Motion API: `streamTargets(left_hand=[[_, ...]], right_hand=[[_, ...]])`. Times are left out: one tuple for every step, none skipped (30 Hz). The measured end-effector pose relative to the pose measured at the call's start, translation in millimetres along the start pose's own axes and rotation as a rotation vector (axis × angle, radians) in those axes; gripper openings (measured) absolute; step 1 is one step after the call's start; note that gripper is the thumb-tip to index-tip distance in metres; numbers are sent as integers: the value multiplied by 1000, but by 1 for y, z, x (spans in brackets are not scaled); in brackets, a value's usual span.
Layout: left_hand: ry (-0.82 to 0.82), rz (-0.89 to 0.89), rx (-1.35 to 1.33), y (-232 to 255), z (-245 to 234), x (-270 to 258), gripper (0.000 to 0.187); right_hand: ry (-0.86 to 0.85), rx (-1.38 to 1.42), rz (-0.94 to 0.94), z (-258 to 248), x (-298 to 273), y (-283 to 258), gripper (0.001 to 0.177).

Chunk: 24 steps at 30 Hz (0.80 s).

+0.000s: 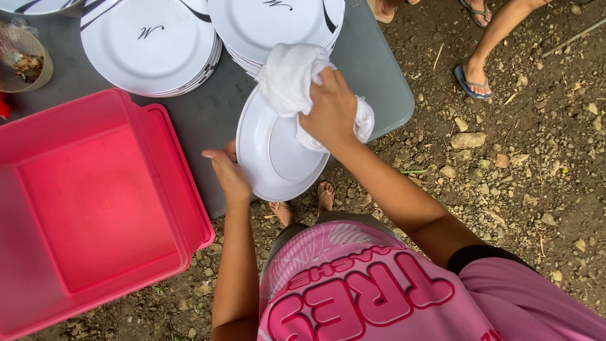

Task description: The person wipes a series of plates with a white cloth. They take a plate from a stack on a table, rub the cloth over both the front and back surfaces, and then place the cleaned plate into a red plastic container or onto another stack.

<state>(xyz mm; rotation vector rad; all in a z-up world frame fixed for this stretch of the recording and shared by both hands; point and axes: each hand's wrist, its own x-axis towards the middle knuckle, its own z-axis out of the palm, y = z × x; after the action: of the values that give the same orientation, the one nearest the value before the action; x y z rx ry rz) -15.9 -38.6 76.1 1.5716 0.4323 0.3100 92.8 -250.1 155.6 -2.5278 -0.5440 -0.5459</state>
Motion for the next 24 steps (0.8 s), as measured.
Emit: streamTargets(left_hand=[[-8,1,-28,6,2,-2,106],[-14,1,-1,11,5,-2,107],[-19,1,26,16,9,-1,108],[-24,3,53,21,12,1,109],[-28,26,13,25,18,3,108],[-35,44,-23,29,22,3,106],[-41,62,-60,34,25,2,105],[-17,37,-133,38,25,3,99],[7,11,-205,43,25,2,93],[31,-14,-277,47,26,2,86],[99,-57,-234,50,28,-1,75],[172,-101,-187,54,29,-7,69],[246,-145,-139,58,30,-9,70],[259,-88,-255,63,30,-8,62],[272,-30,-371,70,29,-6,55],[278,29,-492,77,29,-3,50],[282,0,-534,85,27,-3,49],[289,-29,-575,93,22,-3,48],[297,-59,-616,99,20,-3,48],[294,-64,-612,102,18,-3,48],[290,-69,-608,102,15,-3,47],[284,-78,-605,100,11,-3,46],[265,-59,-565,96,8,-2,46],[242,-38,-525,90,5,0,46]], right_hand=[[16,-31,53,-2,3,3,31],[34,-22,23,-3,1,1,33],[52,-12,-7,-3,-5,-6,35],[72,-2,-38,-4,-10,-15,36],[-4,-2,-63,-4,-16,-24,36],[-82,0,-83,-5,-26,-34,37],[-94,24,-148,-7,-38,-43,36],[-103,43,-212,-9,-50,-50,35],[-115,52,-259,-12,-65,-58,32],[-127,61,-306,-14,-78,-64,30],[-118,75,-306,-15,-87,-62,28],[-110,94,-311,-16,-97,-58,28],[-102,114,-315,-16,-105,-51,28],[-128,108,-345,-17,-115,-44,28],[-154,102,-376,-20,-124,-35,28],[-176,89,-405,-22,-131,-25,28],[-163,93,-366,-25,-136,-15,33],[-149,98,-328,-29,-139,-6,38],[-135,103,-289,-34,-141,1,43],[-88,108,-246,-39,-141,6,39],[-41,113,-202,-45,-140,13,37],[4,115,-156,-50,-138,19,38],[34,103,-107,-51,-134,24,37],[68,90,-56,-51,-128,29,38]])
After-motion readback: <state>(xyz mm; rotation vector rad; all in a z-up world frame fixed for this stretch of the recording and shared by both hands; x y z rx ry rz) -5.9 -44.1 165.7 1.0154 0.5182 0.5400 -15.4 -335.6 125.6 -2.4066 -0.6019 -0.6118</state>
